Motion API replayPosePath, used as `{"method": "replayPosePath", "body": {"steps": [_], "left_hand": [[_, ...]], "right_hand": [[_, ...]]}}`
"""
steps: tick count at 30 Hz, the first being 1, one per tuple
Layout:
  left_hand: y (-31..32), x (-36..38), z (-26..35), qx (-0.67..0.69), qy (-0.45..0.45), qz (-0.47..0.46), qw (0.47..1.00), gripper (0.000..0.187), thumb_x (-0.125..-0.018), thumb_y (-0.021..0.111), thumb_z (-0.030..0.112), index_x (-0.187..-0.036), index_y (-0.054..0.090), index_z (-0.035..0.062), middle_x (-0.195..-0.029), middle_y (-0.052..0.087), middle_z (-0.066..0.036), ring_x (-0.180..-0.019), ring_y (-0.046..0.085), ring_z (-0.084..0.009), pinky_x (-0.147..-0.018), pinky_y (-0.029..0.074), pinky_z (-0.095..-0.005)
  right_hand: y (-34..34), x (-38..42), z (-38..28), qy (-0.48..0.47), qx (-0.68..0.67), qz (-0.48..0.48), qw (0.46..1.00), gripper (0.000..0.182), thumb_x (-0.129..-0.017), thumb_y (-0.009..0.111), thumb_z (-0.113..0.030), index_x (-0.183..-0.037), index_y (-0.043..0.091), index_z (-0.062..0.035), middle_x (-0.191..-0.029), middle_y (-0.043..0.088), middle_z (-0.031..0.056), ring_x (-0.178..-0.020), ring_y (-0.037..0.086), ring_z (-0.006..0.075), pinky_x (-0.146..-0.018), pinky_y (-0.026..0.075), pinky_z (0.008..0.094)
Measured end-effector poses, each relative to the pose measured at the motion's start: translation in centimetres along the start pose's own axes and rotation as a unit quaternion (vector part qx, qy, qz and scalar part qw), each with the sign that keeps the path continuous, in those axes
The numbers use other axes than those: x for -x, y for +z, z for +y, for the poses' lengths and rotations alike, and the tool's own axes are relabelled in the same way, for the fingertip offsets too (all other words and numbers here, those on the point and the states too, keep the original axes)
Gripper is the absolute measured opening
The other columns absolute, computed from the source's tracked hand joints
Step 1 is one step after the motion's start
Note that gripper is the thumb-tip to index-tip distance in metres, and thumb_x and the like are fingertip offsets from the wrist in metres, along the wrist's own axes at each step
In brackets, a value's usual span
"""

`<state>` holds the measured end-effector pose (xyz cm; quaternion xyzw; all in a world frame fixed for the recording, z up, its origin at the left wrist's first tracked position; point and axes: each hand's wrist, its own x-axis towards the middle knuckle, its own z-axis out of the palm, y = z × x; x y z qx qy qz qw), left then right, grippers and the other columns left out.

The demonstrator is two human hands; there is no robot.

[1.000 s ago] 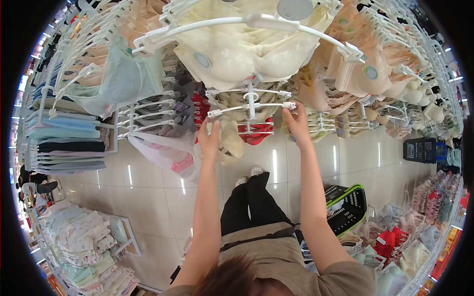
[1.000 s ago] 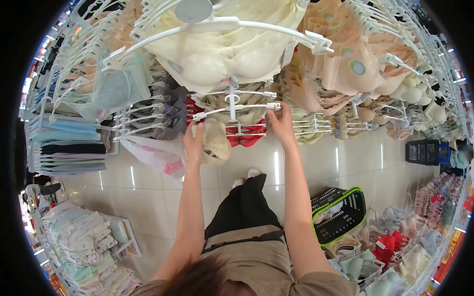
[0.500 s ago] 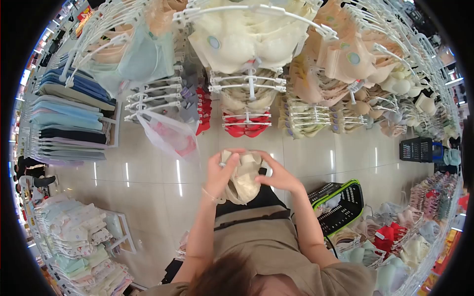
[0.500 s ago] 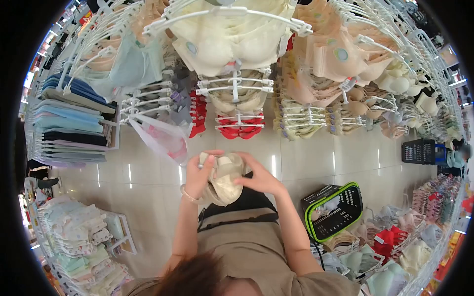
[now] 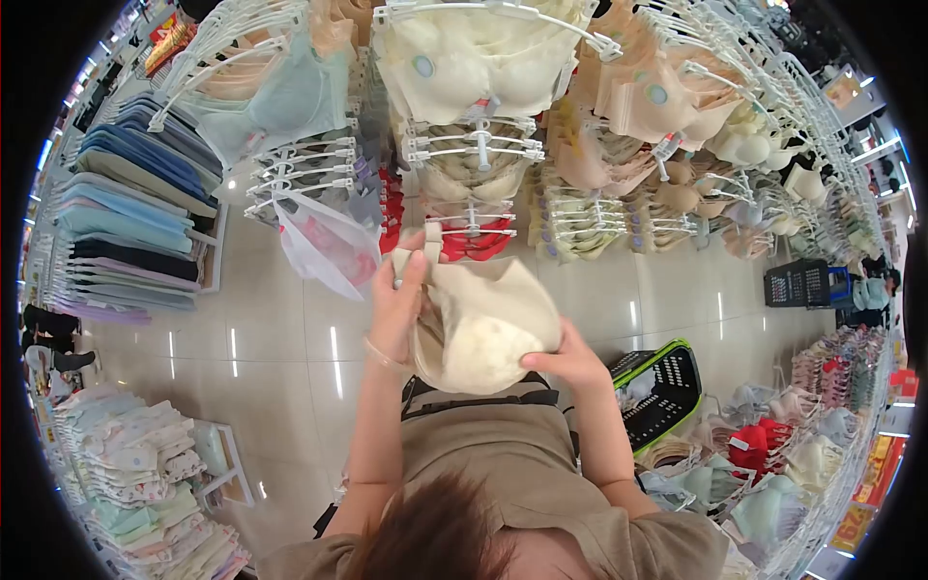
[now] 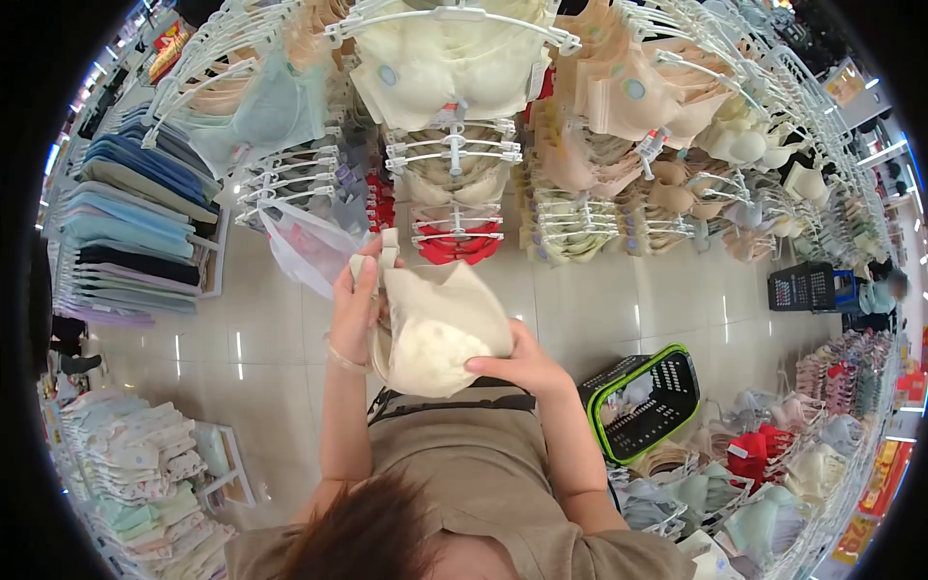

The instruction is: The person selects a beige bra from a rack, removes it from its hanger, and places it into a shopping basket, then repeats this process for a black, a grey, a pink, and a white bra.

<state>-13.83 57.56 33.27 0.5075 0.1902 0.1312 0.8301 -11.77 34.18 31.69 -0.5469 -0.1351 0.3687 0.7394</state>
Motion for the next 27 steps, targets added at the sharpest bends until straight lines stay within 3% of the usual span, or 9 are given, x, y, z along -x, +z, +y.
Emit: {"method": "replayPosePath", "body": {"steps": [2, 6, 8, 10, 11, 14, 16, 22, 27], "left_hand": [[-2.4, 0.1, 0.4, -0.064, -0.039, -0.005, 0.997, 0.045, -0.100, 0.049, 0.034, -0.132, 0.050, 0.0025, -0.105, 0.062, -0.005, -0.058, 0.046, -0.0040, -0.057, 0.043, -0.0213], [-3.7, 0.4, 0.0, 0.000, -0.006, -0.013, 1.000, 0.046, -0.098, 0.053, 0.028, -0.136, 0.044, 0.0039, -0.105, 0.062, -0.007, -0.058, 0.052, -0.0064, -0.055, 0.046, -0.0218], [-4.3, 0.7, -1.2, 0.020, -0.011, -0.026, 0.999, 0.049, -0.098, 0.053, 0.026, -0.140, 0.039, 0.0053, -0.111, 0.061, -0.008, -0.062, 0.055, -0.0084, -0.060, 0.049, -0.0247], [-4.5, 1.2, -2.1, 0.025, -0.038, -0.056, 0.997, 0.049, -0.098, 0.054, 0.025, -0.140, 0.038, 0.0057, -0.114, 0.059, -0.010, -0.077, 0.061, -0.0121, -0.073, 0.050, -0.0272], [-4.4, 1.5, -2.5, 0.028, -0.038, -0.056, 0.997, 0.049, -0.098, 0.054, 0.025, -0.140, 0.038, 0.0057, -0.114, 0.059, -0.010, -0.077, 0.061, -0.0121, -0.073, 0.050, -0.0272], [-3.5, 2.3, -4.3, 0.071, -0.052, -0.046, 0.995, 0.051, -0.098, 0.053, 0.027, -0.141, 0.036, 0.0069, -0.121, 0.056, -0.007, -0.100, 0.059, -0.0144, -0.088, 0.047, -0.0333], [-3.1, 2.6, -5.8, 0.096, -0.099, -0.008, 0.990, 0.055, -0.101, 0.039, 0.043, -0.145, 0.032, 0.0100, -0.133, 0.049, -0.007, -0.124, 0.048, -0.0198, -0.104, 0.039, -0.0407], [-0.6, 6.0, -5.7, 0.370, -0.226, -0.126, 0.893, 0.073, -0.095, 0.026, 0.065, -0.148, 0.025, 0.0158, -0.148, 0.036, -0.006, -0.136, 0.035, -0.0254, -0.112, 0.028, -0.0473], [-3.8, 6.3, -7.5, 0.438, -0.149, -0.206, 0.862, 0.073, -0.094, 0.035, 0.062, -0.149, 0.023, 0.0151, -0.150, 0.034, -0.007, -0.137, 0.034, -0.0279, -0.113, 0.028, -0.0472]], "right_hand": [[0.7, 0.7, -0.8, -0.056, -0.069, 0.063, 0.994, 0.061, -0.078, 0.078, -0.018, -0.127, 0.050, 0.0039, -0.119, 0.061, 0.0099, -0.108, 0.058, 0.0166, -0.093, 0.046, 0.0326], [1.5, 1.6, -2.2, -0.143, -0.128, 0.232, 0.953, 0.069, -0.081, 0.074, -0.024, -0.135, 0.039, 0.0033, -0.129, 0.053, 0.0152, -0.117, 0.055, 0.0269, -0.097, 0.047, 0.0410], [1.3, 1.8, -2.5, -0.157, -0.083, 0.237, 0.955, 0.062, -0.084, 0.072, -0.025, -0.131, 0.043, 0.0025, -0.124, 0.056, 0.0136, -0.112, 0.057, 0.0231, -0.093, 0.048, 0.0366], [1.1, 2.0, -2.5, -0.205, 0.234, 0.316, 0.896, 0.055, -0.086, 0.070, -0.024, -0.128, 0.046, 0.0021, -0.120, 0.058, 0.0120, -0.106, 0.058, 0.0188, -0.089, 0.047, 0.0322], [1.3, 2.4, -2.5, -0.205, 0.237, 0.316, 0.896, 0.055, -0.086, 0.070, -0.024, -0.128, 0.046, 0.0021, -0.120, 0.058, 0.0120, -0.106, 0.058, 0.0188, -0.089, 0.047, 0.0322], [3.4, 3.1, -4.3, -0.251, 0.151, 0.304, 0.907, 0.049, -0.088, 0.069, -0.023, -0.124, 0.049, 0.0016, -0.116, 0.059, 0.0106, -0.102, 0.057, 0.0153, -0.087, 0.045, 0.0291], [3.5, 3.3, -4.5, -0.271, 0.142, 0.294, 0.906, 0.045, -0.092, 0.064, -0.022, -0.127, 0.047, 0.0007, -0.121, 0.057, 0.0112, -0.107, 0.057, 0.0179, -0.090, 0.045, 0.0316], [6.1, 1.8, -7.4, -0.175, -0.204, 0.318, 0.909, 0.051, -0.098, 0.052, -0.027, -0.139, 0.036, -0.0010, -0.137, 0.047, 0.0131, -0.123, 0.050, 0.0250, -0.100, 0.043, 0.0405], [4.4, 2.3, -6.3, -0.163, -0.167, 0.293, 0.927, 0.053, -0.097, 0.052, -0.026, -0.140, 0.035, -0.0006, -0.138, 0.047, 0.0134, -0.126, 0.048, 0.0255, -0.103, 0.040, 0.0414]]}}
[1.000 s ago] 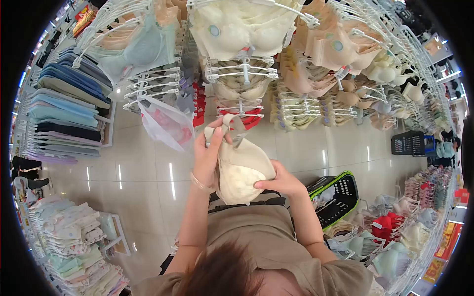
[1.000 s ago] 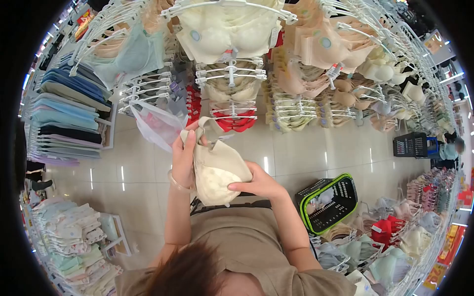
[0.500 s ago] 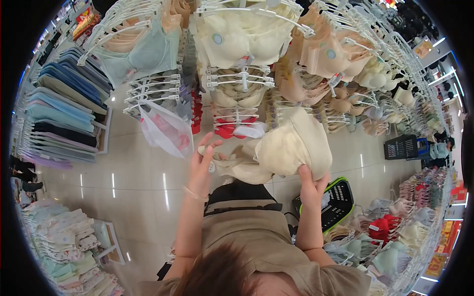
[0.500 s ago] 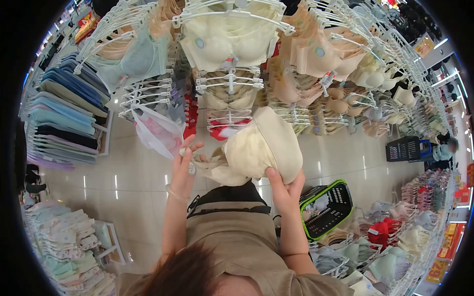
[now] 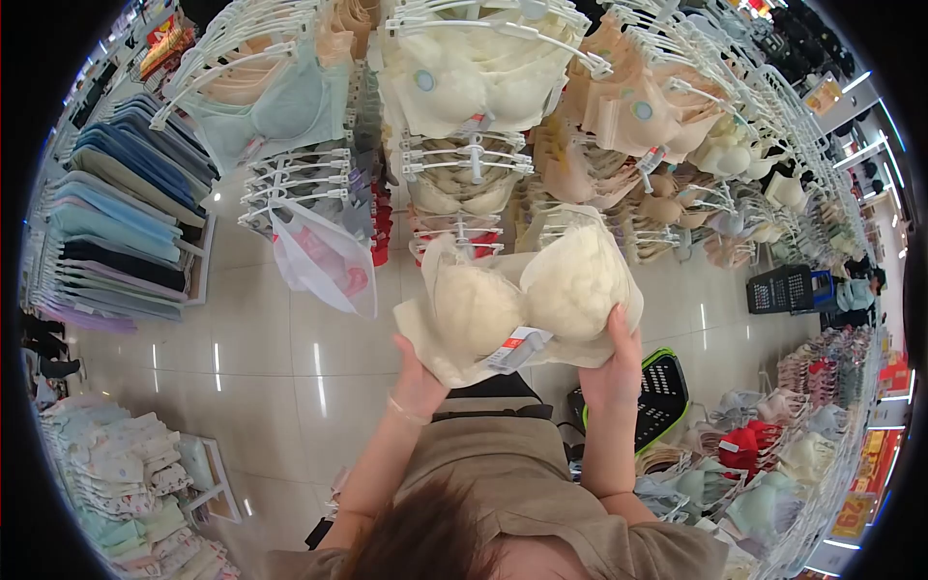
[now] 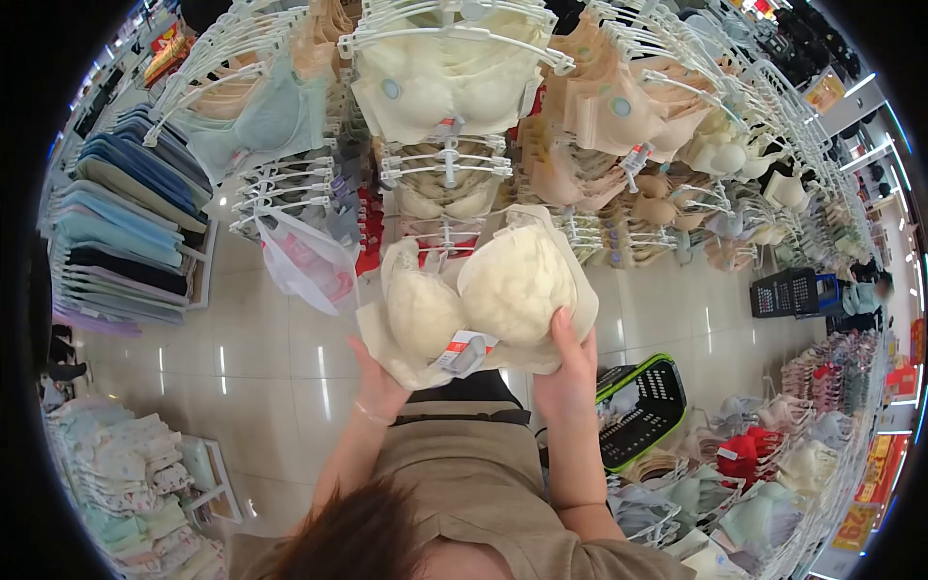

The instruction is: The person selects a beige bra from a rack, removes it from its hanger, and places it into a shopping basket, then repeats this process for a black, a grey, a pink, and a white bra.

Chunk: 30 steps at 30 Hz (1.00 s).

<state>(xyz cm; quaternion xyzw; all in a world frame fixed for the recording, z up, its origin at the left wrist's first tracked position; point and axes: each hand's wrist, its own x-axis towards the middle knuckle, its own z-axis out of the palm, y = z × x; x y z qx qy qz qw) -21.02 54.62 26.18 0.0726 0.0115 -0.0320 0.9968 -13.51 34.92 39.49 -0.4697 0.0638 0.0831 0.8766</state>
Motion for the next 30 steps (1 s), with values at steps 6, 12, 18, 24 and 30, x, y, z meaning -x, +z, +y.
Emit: {"method": "replayPosePath", "body": {"steps": [6, 12, 18, 24, 30], "left_hand": [[0.7, 0.9, 2.7, -0.263, 0.021, 0.168, 0.950, 0.063, -0.095, 0.059, 0.031, -0.145, 0.031, 0.0052, -0.143, 0.042, -0.007, -0.132, 0.040, -0.0225, -0.109, 0.034, -0.0387], [4.2, 0.9, 4.2, -0.394, 0.070, 0.254, 0.881, 0.053, -0.096, 0.058, 0.029, -0.139, 0.041, 0.0018, -0.134, 0.050, -0.007, -0.124, 0.046, -0.0181, -0.104, 0.036, -0.0344], [5.7, 1.6, 4.8, -0.518, 0.111, 0.245, 0.812, 0.049, -0.099, 0.052, 0.032, -0.134, 0.046, -0.0019, -0.131, 0.052, -0.008, -0.120, 0.047, -0.0168, -0.101, 0.037, -0.0323], [5.3, 1.7, 5.3, -0.531, 0.106, 0.261, 0.799, 0.047, -0.101, 0.048, 0.030, -0.133, 0.046, -0.0030, -0.130, 0.052, -0.009, -0.119, 0.047, -0.0172, -0.101, 0.037, -0.0327], [5.3, 1.0, 4.1, -0.397, 0.131, 0.274, 0.866, 0.047, -0.101, 0.049, 0.031, -0.134, 0.044, -0.0012, -0.133, 0.051, -0.009, -0.122, 0.047, -0.0191, -0.103, 0.037, -0.0348]], "right_hand": [[-4.9, -0.7, 0.8, 0.035, 0.124, -0.095, 0.987, 0.052, -0.097, 0.053, -0.023, -0.139, 0.036, 0.0010, -0.137, 0.049, 0.0133, -0.128, 0.046, 0.0259, -0.106, 0.036, 0.0417], [-6.8, -1.8, 2.2, 0.177, 0.033, -0.027, 0.983, 0.044, -0.099, 0.050, -0.029, -0.130, 0.048, 0.0015, -0.130, 0.055, 0.0101, -0.120, 0.053, 0.0222, -0.102, 0.039, 0.0388], [-11.1, -1.8, 7.2, 0.228, -0.022, -0.075, 0.971, 0.041, -0.098, 0.051, -0.032, -0.124, 0.053, -0.0010, -0.126, 0.059, 0.0088, -0.116, 0.056, 0.0212, -0.099, 0.043, 0.0381], [-9.3, -0.9, 7.3, 0.178, -0.070, -0.027, 0.981, 0.047, -0.094, 0.058, -0.035, -0.128, 0.051, -0.0025, -0.125, 0.060, 0.0078, -0.115, 0.057, 0.0208, -0.098, 0.044, 0.0377], [-9.0, -0.5, 6.7, 0.134, -0.032, 0.030, 0.990, 0.043, -0.096, 0.056, -0.030, -0.127, 0.051, -0.0008, -0.124, 0.060, 0.0104, -0.113, 0.058, 0.0217, -0.097, 0.046, 0.0370]]}}
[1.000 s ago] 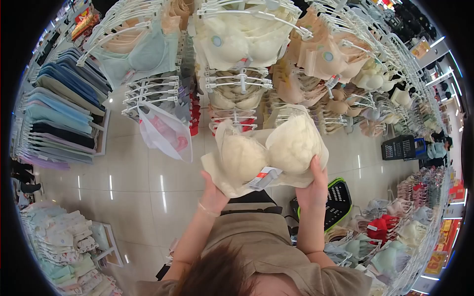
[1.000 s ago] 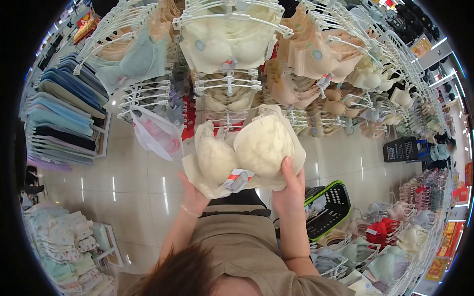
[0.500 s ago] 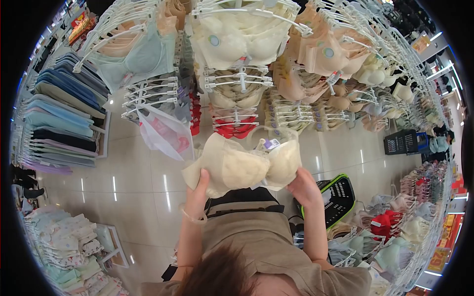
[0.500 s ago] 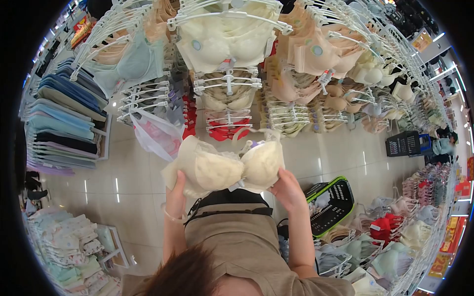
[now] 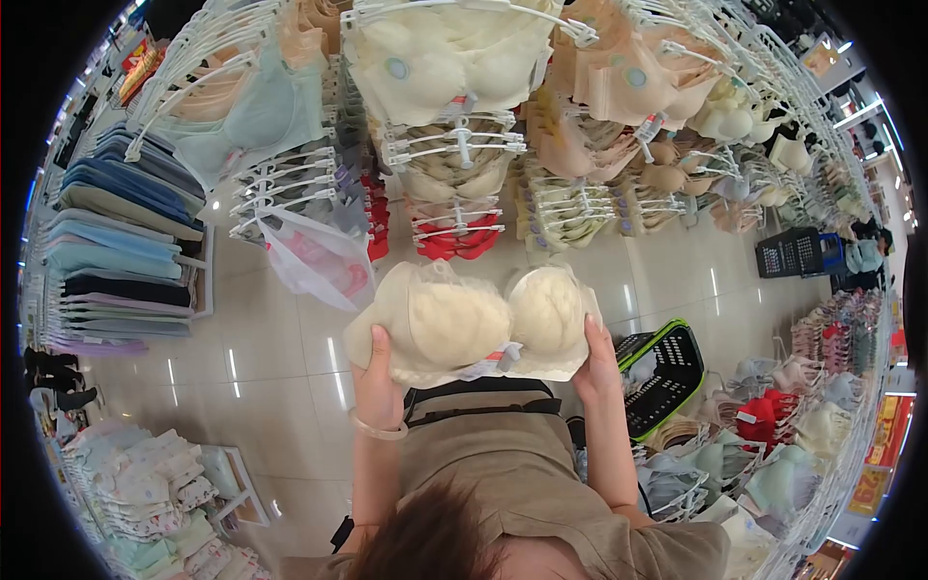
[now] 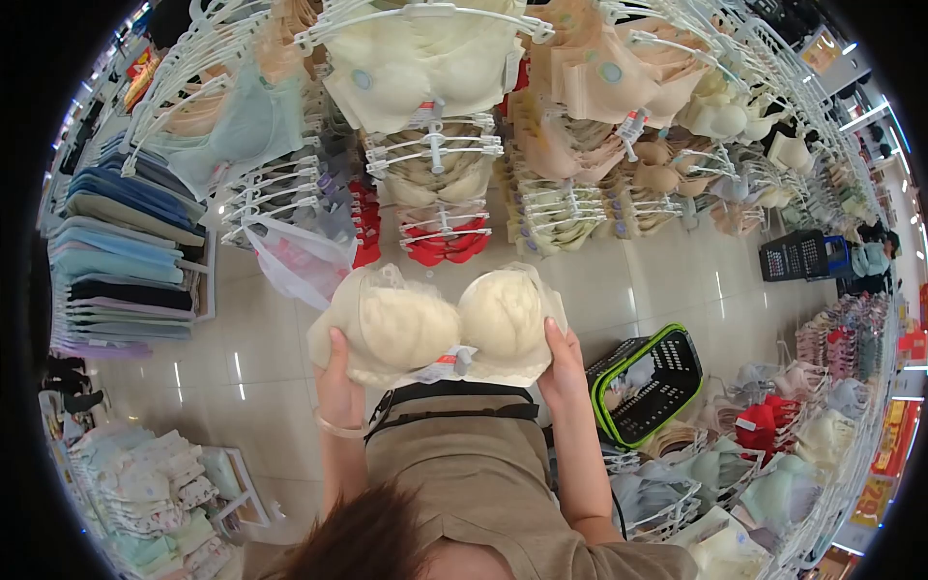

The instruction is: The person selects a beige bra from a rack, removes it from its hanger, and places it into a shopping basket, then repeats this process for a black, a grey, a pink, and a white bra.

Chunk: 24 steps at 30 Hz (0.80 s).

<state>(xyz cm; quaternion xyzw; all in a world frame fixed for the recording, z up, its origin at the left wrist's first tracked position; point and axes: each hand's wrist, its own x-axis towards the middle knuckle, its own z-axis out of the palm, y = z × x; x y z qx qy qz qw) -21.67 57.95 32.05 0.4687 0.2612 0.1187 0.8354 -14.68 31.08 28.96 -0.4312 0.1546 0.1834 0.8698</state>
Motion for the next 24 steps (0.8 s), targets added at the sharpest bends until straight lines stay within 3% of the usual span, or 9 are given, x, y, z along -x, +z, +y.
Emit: {"method": "replayPosePath", "body": {"steps": [6, 9, 11, 12, 14, 17, 18, 20, 24], "left_hand": [[2.2, -0.3, -2.5, -0.012, 0.030, -0.003, 0.999, 0.048, -0.101, 0.048, 0.033, -0.134, 0.043, -0.0010, -0.134, 0.049, -0.009, -0.122, 0.048, -0.0194, -0.103, 0.039, -0.0341], [3.1, 0.0, -3.4, 0.036, -0.030, 0.006, 0.999, 0.048, -0.101, 0.046, 0.033, -0.134, 0.043, -0.0010, -0.133, 0.051, -0.010, -0.120, 0.050, -0.0194, -0.102, 0.041, -0.0342], [3.0, 0.5, -3.8, 0.016, -0.095, -0.071, 0.993, 0.051, -0.102, 0.042, 0.037, -0.136, 0.042, -0.0010, -0.133, 0.051, -0.011, -0.120, 0.051, -0.0212, -0.101, 0.043, -0.0352], [2.7, 0.7, -4.0, 0.011, -0.100, -0.072, 0.992, 0.051, -0.102, 0.042, 0.037, -0.136, 0.042, -0.0010, -0.133, 0.051, -0.011, -0.120, 0.051, -0.0212, -0.101, 0.043, -0.0352], [2.7, 1.0, -4.5, 0.058, -0.158, -0.225, 0.960, 0.060, -0.101, 0.036, 0.046, -0.138, 0.039, -0.0002, -0.136, 0.049, -0.013, -0.122, 0.051, -0.0247, -0.100, 0.045, -0.0378], [6.4, 1.5, -4.3, 0.146, -0.269, -0.214, 0.927, 0.075, -0.095, 0.033, 0.060, -0.141, 0.036, 0.0011, -0.138, 0.047, -0.016, -0.123, 0.051, -0.0304, -0.104, 0.042, -0.0442], [7.5, 1.1, -4.6, 0.139, -0.278, -0.219, 0.925, 0.075, -0.095, 0.033, 0.060, -0.141, 0.036, 0.0011, -0.138, 0.047, -0.016, -0.123, 0.051, -0.0304, -0.104, 0.042, -0.0442], [9.9, 0.5, -5.3, 0.237, -0.314, -0.180, 0.901, 0.071, -0.095, 0.037, 0.057, -0.140, 0.038, 0.0027, -0.137, 0.048, -0.016, -0.121, 0.052, -0.0339, -0.101, 0.044, -0.0468], [13.2, -0.5, -7.8, 0.184, -0.341, -0.168, 0.907, 0.067, -0.098, 0.036, 0.051, -0.141, 0.035, 0.0005, -0.139, 0.046, -0.017, -0.122, 0.052, -0.0324, -0.102, 0.043, -0.0452]], "right_hand": [[-3.1, 1.1, 0.6, 0.009, -0.079, 0.024, 0.997, 0.048, -0.096, 0.056, -0.028, -0.133, 0.045, -0.0010, -0.129, 0.056, 0.0128, -0.118, 0.055, 0.0248, -0.100, 0.045, 0.0405], [-5.1, 1.7, 0.8, 0.051, -0.153, -0.035, 0.986, 0.056, -0.093, 0.058, -0.035, -0.136, 0.042, -0.0024, -0.134, 0.051, 0.0161, -0.123, 0.052, 0.0279, -0.103, 0.044, 0.0436], [-5.5, 1.7, 0.3, 0.080, -0.211, -0.076, 0.971, 0.062, -0.091, 0.061, -0.038, -0.138, 0.040, -0.0027, -0.137, 0.048, 0.0183, -0.124, 0.050, 0.0303, -0.103, 0.043, 0.0452], [-4.7, 1.5, -0.4, 0.069, -0.187, -0.144, 0.969, 0.067, -0.089, 0.064, -0.040, -0.138, 0.039, -0.0027, -0.136, 0.048, 0.0206, -0.124, 0.050, 0.0319, -0.102, 0.045, 0.0452], [-6.2, 1.7, -0.9, 0.070, -0.138, -0.205, 0.966, 0.072, -0.084, 0.070, -0.039, -0.136, 0.040, -0.0004, -0.129, 0.049, 0.0273, -0.119, 0.053, 0.0334, -0.094, 0.051, 0.0419], [-7.1, 2.4, -2.6, 0.042, -0.067, -0.221, 0.972, 0.066, -0.082, 0.073, -0.030, -0.131, 0.044, 0.0040, -0.131, 0.049, 0.0259, -0.116, 0.057, 0.0302, -0.095, 0.049, 0.0400], [-6.9, 3.1, -3.8, 0.052, -0.094, -0.179, 0.978, 0.065, -0.082, 0.071, -0.023, -0.133, 0.041, 0.0029, -0.123, 0.052, 0.0292, -0.107, 0.061, 0.0302, -0.090, 0.053, 0.0384], [-7.9, 4.3, -4.8, 0.020, -0.133, -0.057, 0.989, 0.060, -0.082, 0.068, -0.016, -0.132, 0.041, 0.0030, -0.124, 0.055, 0.0227, -0.107, 0.062, 0.0279, -0.092, 0.052, 0.0399], [-10.7, 5.7, -7.2, -0.071, -0.159, 0.124, 0.977, 0.057, -0.082, 0.065, -0.010, -0.132, 0.041, 0.0012, -0.121, 0.059, 0.0152, -0.107, 0.062, 0.0268, -0.095, 0.050, 0.0409]]}}
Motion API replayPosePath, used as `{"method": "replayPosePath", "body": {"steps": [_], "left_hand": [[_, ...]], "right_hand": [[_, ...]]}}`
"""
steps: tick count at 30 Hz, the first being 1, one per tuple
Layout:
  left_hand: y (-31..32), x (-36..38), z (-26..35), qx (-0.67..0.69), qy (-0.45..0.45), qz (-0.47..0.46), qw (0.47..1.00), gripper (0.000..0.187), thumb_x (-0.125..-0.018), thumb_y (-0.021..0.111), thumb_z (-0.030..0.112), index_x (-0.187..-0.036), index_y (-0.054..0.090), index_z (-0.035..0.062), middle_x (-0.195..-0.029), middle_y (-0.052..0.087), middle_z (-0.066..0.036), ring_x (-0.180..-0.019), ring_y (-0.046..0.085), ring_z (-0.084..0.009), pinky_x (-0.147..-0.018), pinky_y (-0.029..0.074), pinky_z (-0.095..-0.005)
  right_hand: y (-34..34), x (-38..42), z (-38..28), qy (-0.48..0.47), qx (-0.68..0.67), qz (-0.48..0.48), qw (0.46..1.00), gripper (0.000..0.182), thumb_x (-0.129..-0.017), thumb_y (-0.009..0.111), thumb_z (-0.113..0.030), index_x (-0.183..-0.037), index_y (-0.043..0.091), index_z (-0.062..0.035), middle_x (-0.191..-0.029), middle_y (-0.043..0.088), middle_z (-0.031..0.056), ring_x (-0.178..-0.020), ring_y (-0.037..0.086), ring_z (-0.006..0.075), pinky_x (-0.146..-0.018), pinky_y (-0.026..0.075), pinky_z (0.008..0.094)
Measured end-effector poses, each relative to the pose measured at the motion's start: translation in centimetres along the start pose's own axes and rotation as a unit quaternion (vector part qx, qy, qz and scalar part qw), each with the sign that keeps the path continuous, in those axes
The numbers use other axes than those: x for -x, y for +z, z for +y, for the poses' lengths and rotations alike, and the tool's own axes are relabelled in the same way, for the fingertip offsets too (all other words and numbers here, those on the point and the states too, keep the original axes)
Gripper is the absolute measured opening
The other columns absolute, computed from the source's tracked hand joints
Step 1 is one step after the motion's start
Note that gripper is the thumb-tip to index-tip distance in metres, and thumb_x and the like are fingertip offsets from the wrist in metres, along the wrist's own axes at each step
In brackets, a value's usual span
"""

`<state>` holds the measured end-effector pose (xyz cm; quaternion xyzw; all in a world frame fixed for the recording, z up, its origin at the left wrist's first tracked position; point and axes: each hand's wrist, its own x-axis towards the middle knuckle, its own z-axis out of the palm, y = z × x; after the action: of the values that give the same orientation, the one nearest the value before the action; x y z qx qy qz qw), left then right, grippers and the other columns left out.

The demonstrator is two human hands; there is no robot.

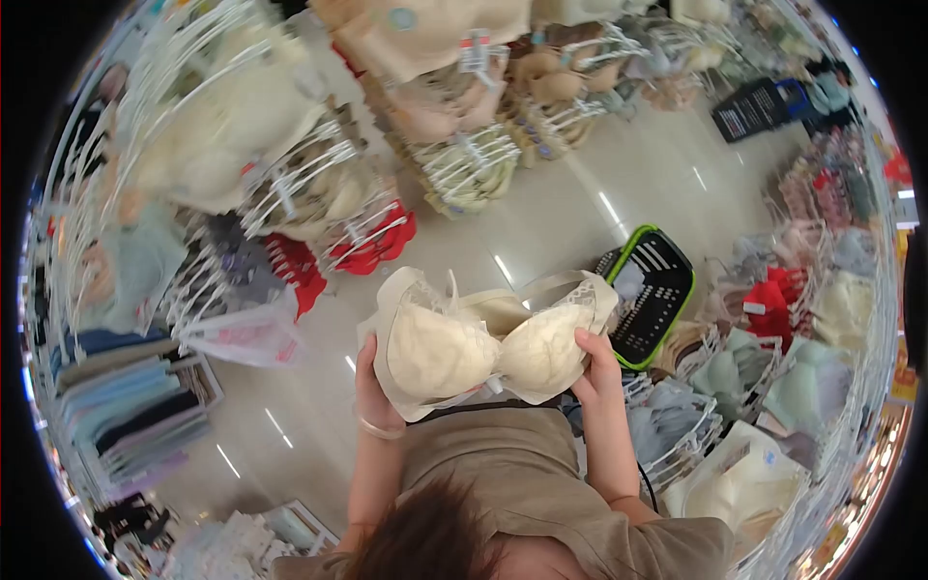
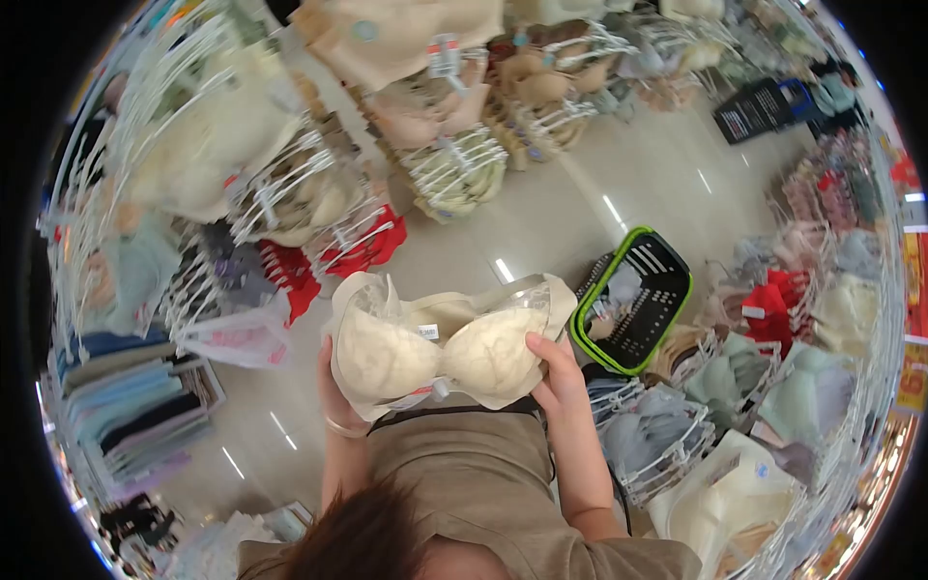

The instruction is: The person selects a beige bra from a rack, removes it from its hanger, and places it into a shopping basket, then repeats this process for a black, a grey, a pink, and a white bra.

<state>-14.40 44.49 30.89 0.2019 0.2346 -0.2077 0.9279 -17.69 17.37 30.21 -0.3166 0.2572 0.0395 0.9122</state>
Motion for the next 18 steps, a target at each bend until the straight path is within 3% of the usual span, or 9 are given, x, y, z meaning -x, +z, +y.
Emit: {"method": "replayPosePath", "body": {"steps": [3, 5, 9, 11, 12, 14, 15, 17, 18], "left_hand": [[-1.7, -2.7, -1.2, -0.064, -0.038, -0.041, 0.996, 0.065, -0.097, 0.038, 0.048, -0.141, 0.035, 0.0002, -0.142, 0.042, -0.018, -0.125, 0.049, -0.0333, -0.102, 0.043, -0.0462], [-1.3, -4.3, -1.9, -0.059, -0.059, -0.156, 0.984, 0.067, -0.096, 0.040, 0.049, -0.141, 0.035, -0.0001, -0.142, 0.043, -0.017, -0.126, 0.049, -0.0324, -0.101, 0.044, -0.0458], [3.1, -6.8, -3.9, -0.054, -0.136, -0.162, 0.976, 0.082, -0.085, 0.055, 0.058, -0.141, 0.037, 0.0006, -0.139, 0.048, -0.016, -0.123, 0.052, -0.0322, -0.107, 0.038, -0.0456], [5.9, -8.6, -5.0, -0.386, -0.103, -0.257, 0.880, 0.068, -0.087, 0.066, 0.028, -0.141, 0.035, -0.0003, -0.135, 0.051, -0.011, -0.119, 0.054, -0.0212, -0.110, 0.033, -0.0409], [8.0, -9.1, -5.8, -0.390, -0.114, -0.265, 0.874, 0.068, -0.087, 0.066, 0.028, -0.141, 0.035, -0.0003, -0.135, 0.051, -0.011, -0.119, 0.054, -0.0212, -0.110, 0.033, -0.0409], [11.9, -9.9, -8.1, -0.498, -0.119, -0.323, 0.796, 0.064, -0.079, 0.074, 0.008, -0.135, 0.043, -0.0004, -0.126, 0.057, -0.008, -0.112, 0.056, -0.0156, -0.108, 0.035, -0.0366], [12.1, -10.7, -9.1, -0.500, -0.129, -0.333, 0.789, 0.064, -0.079, 0.074, 0.008, -0.135, 0.043, -0.0004, -0.126, 0.057, -0.008, -0.112, 0.056, -0.0156, -0.108, 0.035, -0.0366], [12.3, -12.2, -10.9, -0.610, -0.058, -0.410, 0.676, 0.056, -0.075, 0.076, 0.003, -0.126, 0.053, -0.0007, -0.114, 0.063, -0.006, -0.105, 0.059, -0.0134, -0.099, 0.043, -0.0328], [13.0, -12.4, -12.0, -0.610, -0.070, -0.422, 0.667, 0.056, -0.075, 0.076, 0.003, -0.126, 0.053, -0.0007, -0.114, 0.063, -0.006, -0.105, 0.059, -0.0134, -0.099, 0.043, -0.0328]], "right_hand": [[-0.4, 0.5, -3.0, -0.069, 0.021, 0.026, 0.997, 0.053, -0.082, 0.064, -0.007, -0.130, 0.044, 0.0000, -0.115, 0.061, 0.0132, -0.106, 0.062, 0.0253, -0.094, 0.050, 0.0388], [-1.7, 0.9, -4.9, -0.100, 0.050, 0.044, 0.993, 0.051, -0.082, 0.065, -0.006, -0.129, 0.045, -0.0003, -0.114, 0.061, 0.0119, -0.105, 0.062, 0.0237, -0.093, 0.050, 0.0376], [-4.3, 2.0, -8.0, -0.185, 0.126, 0.111, 0.968, 0.042, -0.082, 0.069, -0.002, -0.121, 0.051, 0.0008, -0.108, 0.064, 0.0088, -0.097, 0.063, 0.0162, -0.088, 0.051, 0.0312], [-5.8, 2.7, -9.1, -0.199, 0.148, 0.122, 0.961, 0.041, -0.083, 0.069, -0.003, -0.120, 0.052, 0.0008, -0.108, 0.064, 0.0082, -0.096, 0.063, 0.0149, -0.087, 0.050, 0.0303], [-6.5, 3.2, -9.6, -0.205, 0.177, 0.123, 0.955, 0.039, -0.083, 0.069, -0.003, -0.119, 0.052, 0.0009, -0.108, 0.064, 0.0075, -0.096, 0.062, 0.0136, -0.086, 0.050, 0.0295], [-7.3, 4.0, -10.4, -0.216, 0.198, 0.136, 0.946, 0.037, -0.084, 0.069, -0.003, -0.117, 0.053, 0.0009, -0.106, 0.064, 0.0065, -0.094, 0.062, 0.0126, -0.084, 0.050, 0.0287], [-7.5, 4.5, -10.7, -0.218, 0.225, 0.139, 0.940, 0.035, -0.084, 0.068, -0.003, -0.116, 0.054, 0.0009, -0.105, 0.064, 0.0055, -0.093, 0.061, 0.0115, -0.082, 0.050, 0.0279], [-8.1, 5.1, -11.1, -0.237, 0.224, 0.143, 0.934, 0.032, -0.085, 0.068, -0.004, -0.113, 0.055, 0.0007, -0.103, 0.063, 0.0039, -0.091, 0.060, 0.0104, -0.081, 0.049, 0.0265], [-8.4, 5.3, -11.1, -0.249, 0.196, 0.173, 0.933, 0.032, -0.085, 0.068, -0.004, -0.113, 0.054, 0.0006, -0.103, 0.063, 0.0036, -0.091, 0.060, 0.0103, -0.081, 0.049, 0.0261]]}}
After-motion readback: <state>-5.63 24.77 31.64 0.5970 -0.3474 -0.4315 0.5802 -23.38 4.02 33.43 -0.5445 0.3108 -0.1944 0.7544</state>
